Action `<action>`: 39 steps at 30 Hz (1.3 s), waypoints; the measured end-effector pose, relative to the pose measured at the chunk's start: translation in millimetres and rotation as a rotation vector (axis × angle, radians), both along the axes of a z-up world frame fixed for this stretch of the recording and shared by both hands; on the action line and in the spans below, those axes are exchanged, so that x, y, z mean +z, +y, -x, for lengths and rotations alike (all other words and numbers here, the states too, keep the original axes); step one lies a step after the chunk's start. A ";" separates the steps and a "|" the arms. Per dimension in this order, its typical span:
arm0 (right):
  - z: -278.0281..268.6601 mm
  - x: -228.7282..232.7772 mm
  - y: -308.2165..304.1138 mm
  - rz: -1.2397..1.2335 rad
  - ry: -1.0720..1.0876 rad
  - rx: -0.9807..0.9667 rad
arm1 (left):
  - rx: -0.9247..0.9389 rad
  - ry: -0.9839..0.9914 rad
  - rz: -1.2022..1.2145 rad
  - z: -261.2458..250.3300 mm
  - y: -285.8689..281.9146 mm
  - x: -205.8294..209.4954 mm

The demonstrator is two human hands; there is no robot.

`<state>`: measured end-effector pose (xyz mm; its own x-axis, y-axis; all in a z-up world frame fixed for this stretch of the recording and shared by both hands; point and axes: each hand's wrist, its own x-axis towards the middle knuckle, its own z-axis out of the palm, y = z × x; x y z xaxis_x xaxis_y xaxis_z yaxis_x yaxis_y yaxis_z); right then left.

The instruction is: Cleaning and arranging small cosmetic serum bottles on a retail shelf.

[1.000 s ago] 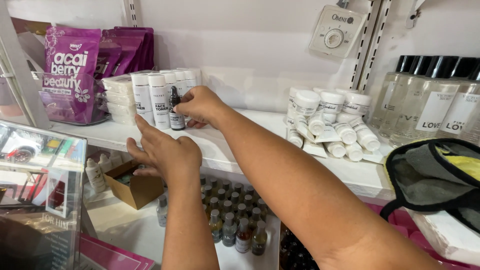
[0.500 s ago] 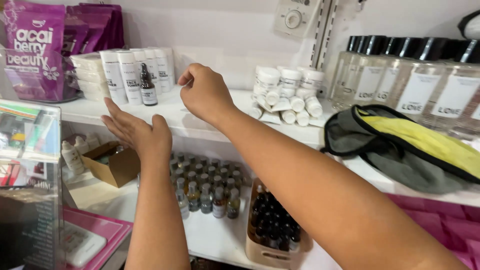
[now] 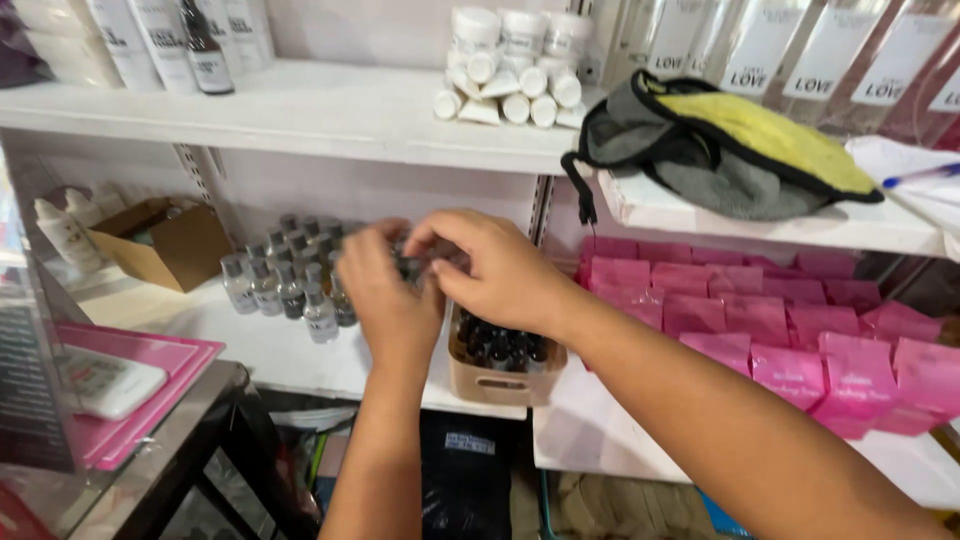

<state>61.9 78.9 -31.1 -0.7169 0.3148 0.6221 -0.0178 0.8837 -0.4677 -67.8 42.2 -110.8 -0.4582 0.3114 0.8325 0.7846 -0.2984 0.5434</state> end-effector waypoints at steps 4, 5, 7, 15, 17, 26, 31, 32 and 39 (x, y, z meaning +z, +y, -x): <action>-27.6 -65.5 45.4 0.027 -0.047 -0.162 | -0.125 0.040 0.066 -12.4 29.2 -57.6; -33.6 -81.2 58.5 0.048 -0.137 -0.280 | -0.229 -0.004 0.118 -16.5 33.6 -68.4; -44.2 -106.8 79.7 0.073 -0.234 -0.400 | -0.336 -0.051 0.174 -24.3 41.8 -84.3; -62.0 -183.9 118.8 0.176 -0.527 -0.594 | -0.528 -0.133 0.321 -43.3 63.6 -131.3; -62.8 -193.7 122.2 0.192 -0.522 -0.601 | -0.475 -0.080 0.310 -43.2 66.8 -136.5; -66.5 -180.6 120.7 0.181 -0.396 -0.583 | -0.506 -0.176 0.414 -33.3 81.7 -146.8; -76.2 -123.4 86.7 0.069 -0.274 -0.542 | -0.668 -0.186 0.536 -38.9 57.3 -101.7; -78.1 -108.2 78.4 0.095 -0.255 -0.536 | -0.706 -0.174 0.526 -41.6 53.1 -91.5; -100.8 -7.9 -24.4 0.127 -0.142 -0.538 | -1.169 -0.352 0.335 -55.6 13.9 -39.1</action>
